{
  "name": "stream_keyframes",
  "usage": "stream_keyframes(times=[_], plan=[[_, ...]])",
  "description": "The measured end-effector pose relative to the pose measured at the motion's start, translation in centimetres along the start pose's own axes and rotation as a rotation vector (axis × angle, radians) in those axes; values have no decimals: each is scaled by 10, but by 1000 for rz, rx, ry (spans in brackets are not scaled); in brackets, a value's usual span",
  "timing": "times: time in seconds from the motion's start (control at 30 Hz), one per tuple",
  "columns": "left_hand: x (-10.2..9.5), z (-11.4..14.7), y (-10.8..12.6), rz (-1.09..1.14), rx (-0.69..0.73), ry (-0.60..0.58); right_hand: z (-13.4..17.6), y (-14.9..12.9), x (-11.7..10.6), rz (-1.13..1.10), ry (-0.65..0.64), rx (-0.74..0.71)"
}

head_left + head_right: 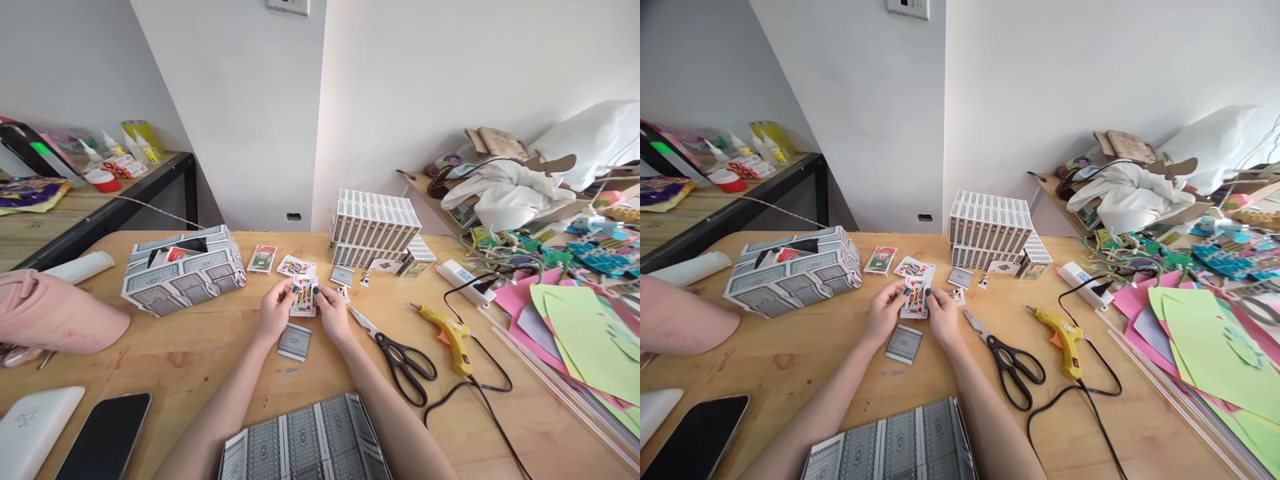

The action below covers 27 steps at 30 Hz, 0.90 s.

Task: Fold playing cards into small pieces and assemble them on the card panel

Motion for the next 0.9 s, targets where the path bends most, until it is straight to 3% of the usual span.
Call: stream_keyframes(times=[0.17,0.53,0.9], plan=[[1,2,1,-21,-9,23,1,-3,5,-152,-27,43],[-2,2,-3,-91,-15,38,-1,1,0,-154,8,27],[5,2,-8,152,-115,-16,-1,4,3,-188,-2,78]])
Point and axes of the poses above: each hand's wrist, its own z-axis away from the middle knuckle, its own x-axis out of the palm, y = z × x, the point moved 8 cm from there along -z, towards the middle knuckle, and after that the axes turned 12 degrees about -z, right-handed, at the moved point
